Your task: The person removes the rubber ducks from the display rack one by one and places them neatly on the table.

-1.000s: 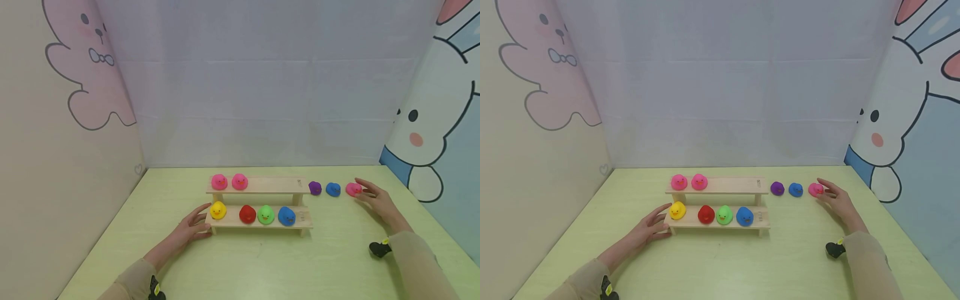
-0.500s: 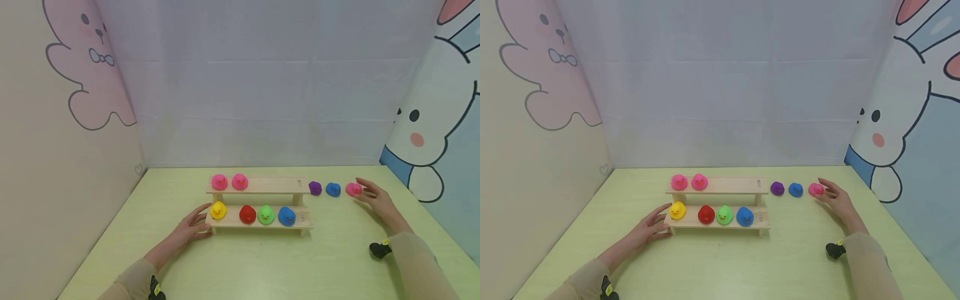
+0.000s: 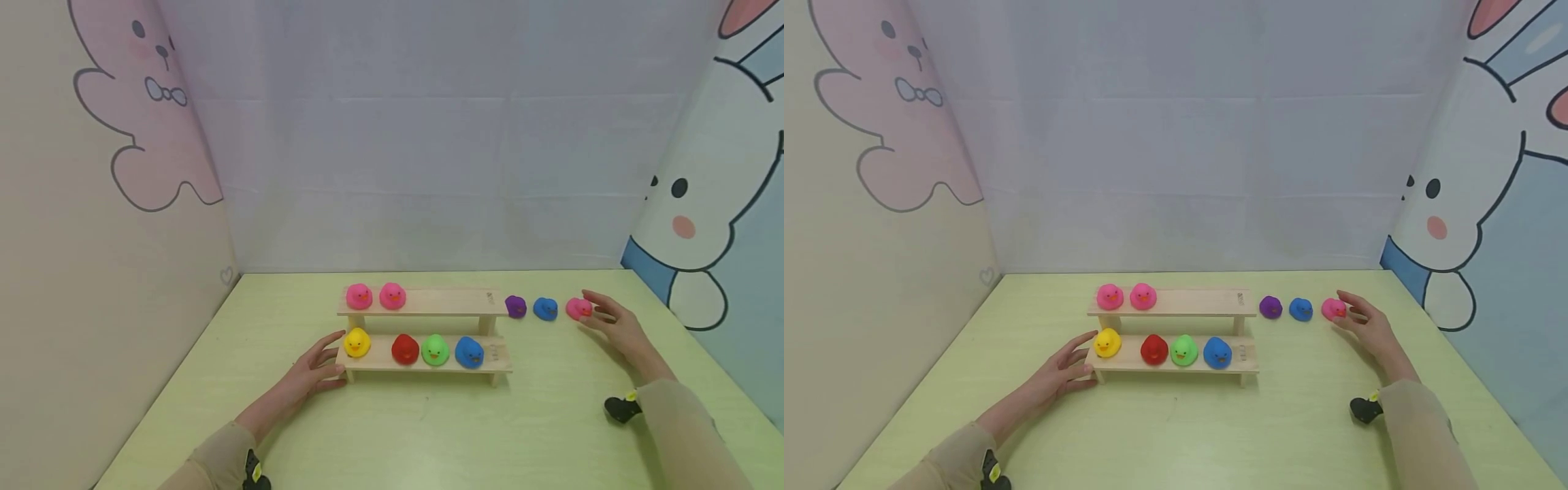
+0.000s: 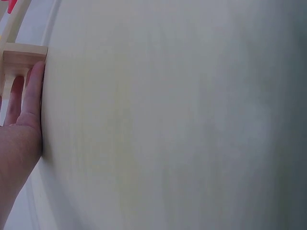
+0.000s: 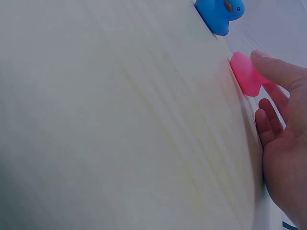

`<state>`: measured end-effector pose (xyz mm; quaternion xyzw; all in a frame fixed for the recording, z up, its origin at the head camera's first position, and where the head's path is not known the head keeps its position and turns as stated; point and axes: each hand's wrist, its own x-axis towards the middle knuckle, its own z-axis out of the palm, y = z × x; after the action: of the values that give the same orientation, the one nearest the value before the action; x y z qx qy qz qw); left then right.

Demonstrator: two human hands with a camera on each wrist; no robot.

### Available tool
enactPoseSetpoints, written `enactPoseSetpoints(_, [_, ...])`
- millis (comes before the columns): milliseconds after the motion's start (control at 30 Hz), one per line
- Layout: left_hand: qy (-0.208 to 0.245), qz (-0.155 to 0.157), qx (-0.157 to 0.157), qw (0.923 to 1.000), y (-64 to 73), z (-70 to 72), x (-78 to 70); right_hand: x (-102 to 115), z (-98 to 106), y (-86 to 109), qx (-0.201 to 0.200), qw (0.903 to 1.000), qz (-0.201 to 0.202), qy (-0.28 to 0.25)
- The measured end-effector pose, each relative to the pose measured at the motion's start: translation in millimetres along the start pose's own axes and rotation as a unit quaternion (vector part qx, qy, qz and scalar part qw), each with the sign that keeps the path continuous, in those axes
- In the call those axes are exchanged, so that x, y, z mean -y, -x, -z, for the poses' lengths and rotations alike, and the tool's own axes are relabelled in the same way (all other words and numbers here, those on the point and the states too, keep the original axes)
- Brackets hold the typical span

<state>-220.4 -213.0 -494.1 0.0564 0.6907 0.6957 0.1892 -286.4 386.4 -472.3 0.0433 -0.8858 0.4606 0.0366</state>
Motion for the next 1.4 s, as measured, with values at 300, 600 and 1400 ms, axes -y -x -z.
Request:
enactPoseSetpoints(300, [0.006,-0.001,0.005,1.0000,-1.7,0.7,1.6,9,0,-8.0,-0.014,0.9987,0.047,0.017])
enactPoseSetpoints(600, [0.007,-0.004,0.005,1.0000,-1.9,0.6,0.4,75,-14,-40.0,0.001,0.9950,0.097,0.022])
enactPoseSetpoints(1400, [0.009,0.006,0.021,0.9997,11.7,-7.6,-21.4,256,-130,-40.0,0.096,0.9599,0.241,-0.105])
